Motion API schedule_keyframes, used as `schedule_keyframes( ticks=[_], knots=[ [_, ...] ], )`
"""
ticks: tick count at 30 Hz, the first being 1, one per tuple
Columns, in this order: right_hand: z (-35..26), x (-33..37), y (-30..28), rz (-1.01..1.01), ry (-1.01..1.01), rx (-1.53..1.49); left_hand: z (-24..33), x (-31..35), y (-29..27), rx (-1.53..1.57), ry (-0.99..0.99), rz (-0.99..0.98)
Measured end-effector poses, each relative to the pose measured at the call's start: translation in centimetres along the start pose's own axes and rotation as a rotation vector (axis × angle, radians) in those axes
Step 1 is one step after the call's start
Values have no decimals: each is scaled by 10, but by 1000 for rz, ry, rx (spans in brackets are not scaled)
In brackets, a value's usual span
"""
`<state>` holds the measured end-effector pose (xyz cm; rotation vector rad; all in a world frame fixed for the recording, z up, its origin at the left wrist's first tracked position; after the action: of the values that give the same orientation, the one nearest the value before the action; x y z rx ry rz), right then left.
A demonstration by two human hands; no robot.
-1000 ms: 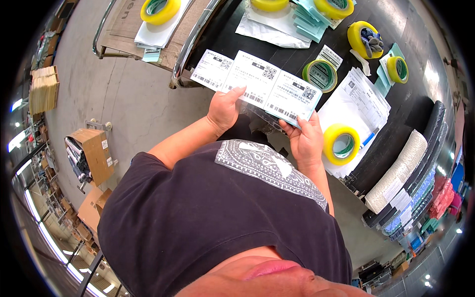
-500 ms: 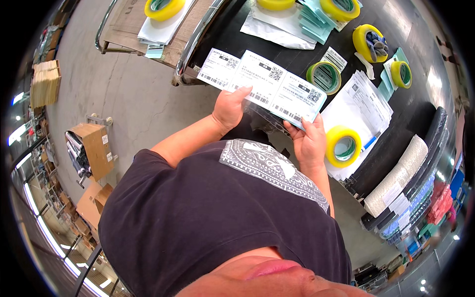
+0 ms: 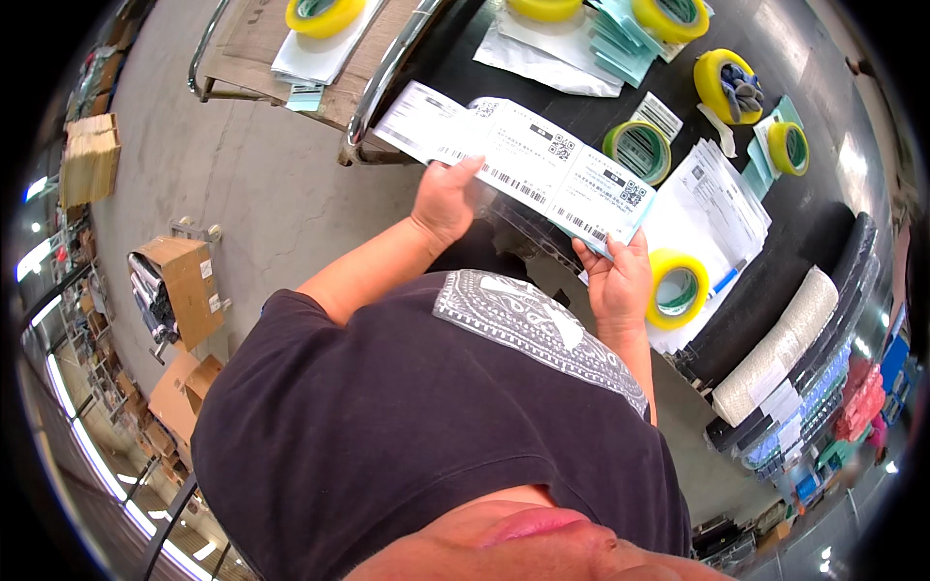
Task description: The person sorts through shipping labels and documents, then selects a rolled item from a table. They place the item into a black plastic mailer, seal it, and affix a shipping label to the package.
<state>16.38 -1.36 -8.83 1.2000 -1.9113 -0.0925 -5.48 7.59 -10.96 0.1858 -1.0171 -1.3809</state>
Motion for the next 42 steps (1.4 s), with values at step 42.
schedule_keyframes(
  ticks=[42],
  knots=[
    [-36,16,-50,166,-205,158,34,-34,-59,147,104,91]
  ],
)
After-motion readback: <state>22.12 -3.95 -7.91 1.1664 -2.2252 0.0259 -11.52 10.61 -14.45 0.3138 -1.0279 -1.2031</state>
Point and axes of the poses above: each hand's wrist, its own x-axis away from the middle knuckle, its own y-axis out of the palm, z = x × y, the point moved 7 cm from there along -x, towards the middle knuckle, and after that the axes turned 3 degrees about z, right-handed, at the moved point
